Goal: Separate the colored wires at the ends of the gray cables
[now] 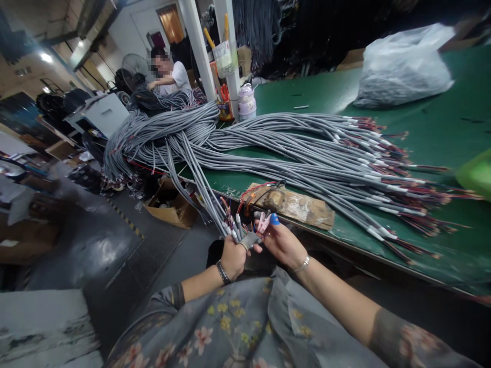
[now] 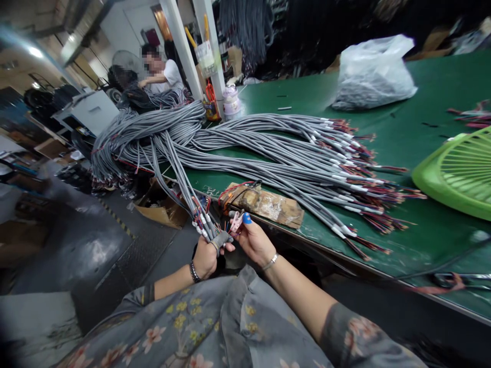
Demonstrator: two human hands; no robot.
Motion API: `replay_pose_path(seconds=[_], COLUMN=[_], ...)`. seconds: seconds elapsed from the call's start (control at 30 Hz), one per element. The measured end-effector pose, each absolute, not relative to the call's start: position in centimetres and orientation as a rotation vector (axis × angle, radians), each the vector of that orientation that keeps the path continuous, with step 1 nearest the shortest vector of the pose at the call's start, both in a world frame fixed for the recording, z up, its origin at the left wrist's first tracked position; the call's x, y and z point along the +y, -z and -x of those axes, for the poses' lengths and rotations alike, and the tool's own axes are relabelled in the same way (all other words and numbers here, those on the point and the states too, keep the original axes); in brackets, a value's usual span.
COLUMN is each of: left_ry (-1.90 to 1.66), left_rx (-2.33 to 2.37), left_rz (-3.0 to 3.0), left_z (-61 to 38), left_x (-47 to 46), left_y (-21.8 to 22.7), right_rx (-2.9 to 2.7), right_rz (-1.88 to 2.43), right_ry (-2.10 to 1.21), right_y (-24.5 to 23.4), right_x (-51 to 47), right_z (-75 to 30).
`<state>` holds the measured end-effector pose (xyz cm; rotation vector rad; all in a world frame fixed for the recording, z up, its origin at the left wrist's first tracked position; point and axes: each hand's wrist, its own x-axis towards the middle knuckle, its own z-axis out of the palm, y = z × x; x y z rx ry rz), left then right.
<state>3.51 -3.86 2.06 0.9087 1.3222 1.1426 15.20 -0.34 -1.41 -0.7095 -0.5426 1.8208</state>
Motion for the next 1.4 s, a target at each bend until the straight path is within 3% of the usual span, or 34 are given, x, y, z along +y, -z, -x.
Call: replay_pose_path(seconds=[0.7, 1.03, 1.4], left_ry=[-1.089, -1.182, -1.180], left_rx=[1.275, 1.311, 1.315], left_rz=[-1.041, -1.021, -1.051], left_z=[-1.8, -2.6, -2.6], left_x=[-4.9, -4.5, -4.1], left_y=[-1.2, -1.5, -0.3], right_rx=[-0.466, -0.588, -0.409], right_rz=[0.736, 0.804, 0.809], right_ry=[-1.998, -1.835, -1.869], right_y=[1.7, 0.4, 0.3], right_x=[-0.9, -0.6, 0.2], right_z=[-16.7, -16.1, -15.4])
